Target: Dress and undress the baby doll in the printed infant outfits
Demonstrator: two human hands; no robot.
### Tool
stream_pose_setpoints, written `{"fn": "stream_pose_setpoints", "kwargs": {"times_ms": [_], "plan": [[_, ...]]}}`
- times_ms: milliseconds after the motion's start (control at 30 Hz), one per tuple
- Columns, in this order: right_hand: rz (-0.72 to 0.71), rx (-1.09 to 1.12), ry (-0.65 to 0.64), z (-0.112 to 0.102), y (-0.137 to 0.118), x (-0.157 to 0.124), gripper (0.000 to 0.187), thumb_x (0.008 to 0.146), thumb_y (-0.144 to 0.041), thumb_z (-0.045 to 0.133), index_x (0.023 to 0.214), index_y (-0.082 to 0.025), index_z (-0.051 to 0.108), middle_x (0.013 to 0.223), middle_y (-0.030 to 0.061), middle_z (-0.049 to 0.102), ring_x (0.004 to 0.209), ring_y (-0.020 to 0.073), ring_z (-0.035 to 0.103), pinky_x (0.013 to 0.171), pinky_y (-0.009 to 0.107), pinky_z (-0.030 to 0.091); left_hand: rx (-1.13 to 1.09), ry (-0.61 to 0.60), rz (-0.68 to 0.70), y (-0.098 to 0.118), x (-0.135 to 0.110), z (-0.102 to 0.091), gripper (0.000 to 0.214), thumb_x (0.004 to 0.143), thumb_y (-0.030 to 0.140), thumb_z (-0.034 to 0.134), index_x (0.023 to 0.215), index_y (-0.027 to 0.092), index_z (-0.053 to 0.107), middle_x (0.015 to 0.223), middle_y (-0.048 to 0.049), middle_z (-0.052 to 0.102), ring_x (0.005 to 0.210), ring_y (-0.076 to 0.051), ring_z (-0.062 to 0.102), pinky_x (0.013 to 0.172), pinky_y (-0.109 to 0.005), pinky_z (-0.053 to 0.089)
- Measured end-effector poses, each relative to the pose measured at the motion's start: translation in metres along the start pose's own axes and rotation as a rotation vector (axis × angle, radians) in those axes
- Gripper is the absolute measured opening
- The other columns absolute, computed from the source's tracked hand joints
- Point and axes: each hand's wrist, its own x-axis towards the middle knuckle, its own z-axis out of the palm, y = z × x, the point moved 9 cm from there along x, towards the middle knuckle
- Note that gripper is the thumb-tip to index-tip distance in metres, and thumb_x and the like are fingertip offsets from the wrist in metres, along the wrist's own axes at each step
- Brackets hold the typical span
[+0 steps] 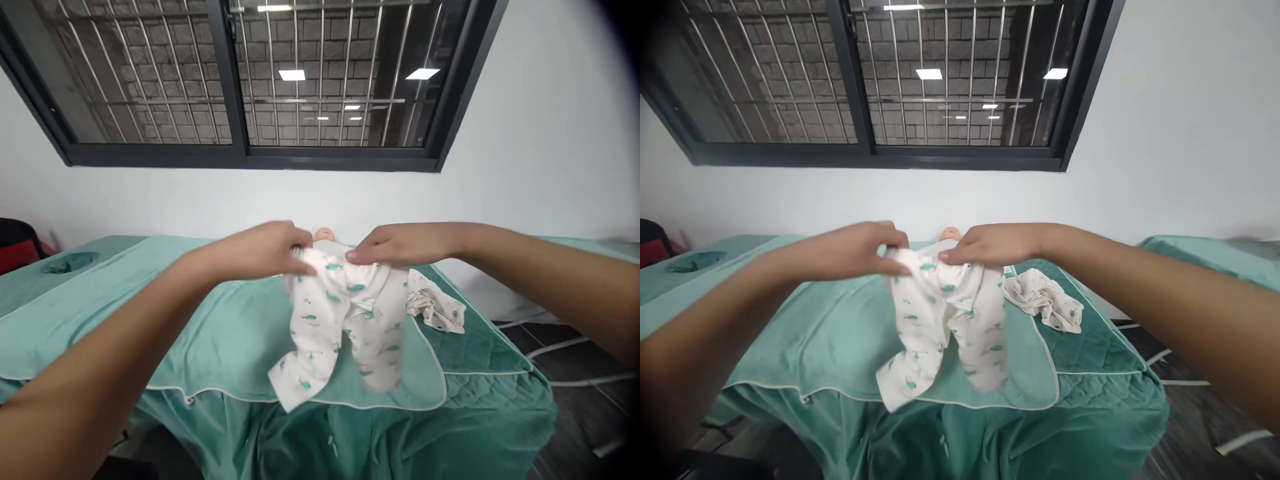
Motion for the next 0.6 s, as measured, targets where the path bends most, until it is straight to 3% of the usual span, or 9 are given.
{"fn": "stream_pose_setpoints", "kwargs": {"times_ms": [100,267,400,500,600], "plan": [[-0.032,-0.042,0.069,-0.006,-0.019,0.0,0.038,0.079,-0.054,0.069,0.066,-0.02,0.059,0.061,-0.0034,0.049,0.054,0.0103,0.039,0.05,0.026,0.029,0.077,0.237,-0.057,0.0,-0.001,-0.03,0.03,0.08,0.051,0.06,0.091,0.024,0.066,0.087,-0.0026,0.061,0.082,-0.021,0.058,0.069,-0.029,0.04],[-0.201,0.207,0.288,-0.018,-0.033,0.008,0.035,0.077,-0.05,0.071,0.069,-0.021,0.055,0.064,-0.004,0.047,0.059,0.0109,0.041,0.054,0.026,0.031,0.252,0.454,-0.194,-0.015,-0.001,-0.039,0.032,0.081,0.048,0.061,0.099,0.023,0.067,0.095,-0.0062,0.061,0.09,-0.024,0.06,0.076,-0.033,0.044],[-0.366,0.477,0.381,-0.01,-0.024,0.039,0.033,0.084,-0.052,0.062,0.079,-0.02,0.058,0.074,-0.0005,0.056,0.071,0.0143,0.05,0.065,0.028,0.039,0.369,0.504,-0.324,-0.043,0.006,-0.029,0.031,0.089,0.045,0.051,0.103,0.02,0.064,0.098,-0.0098,0.064,0.107,-0.03,0.056,0.086,-0.038,0.045],[-0.442,0.548,0.433,0.001,-0.009,0.077,0.028,0.085,-0.047,0.062,0.09,-0.02,0.059,0.085,0.0008,0.061,0.082,0.0164,0.055,0.075,0.03,0.043,0.366,0.508,-0.469,-0.08,0.017,-0.016,0.034,0.093,0.043,0.044,0.109,0.019,0.062,0.105,-0.0115,0.065,0.112,-0.032,0.056,0.091,-0.041,0.043],[-0.404,0.438,0.525,0.015,0.019,0.119,0.022,0.087,-0.039,0.06,0.098,-0.021,0.06,0.102,0.002,0.064,0.098,0.0188,0.057,0.09,0.034,0.043,0.303,0.426,-0.582,-0.122,0.033,0.019,0.033,0.093,0.042,0.043,0.113,0.02,0.059,0.11,-0.0121,0.066,0.107,-0.032,0.061,0.089,-0.042,0.045]]}}
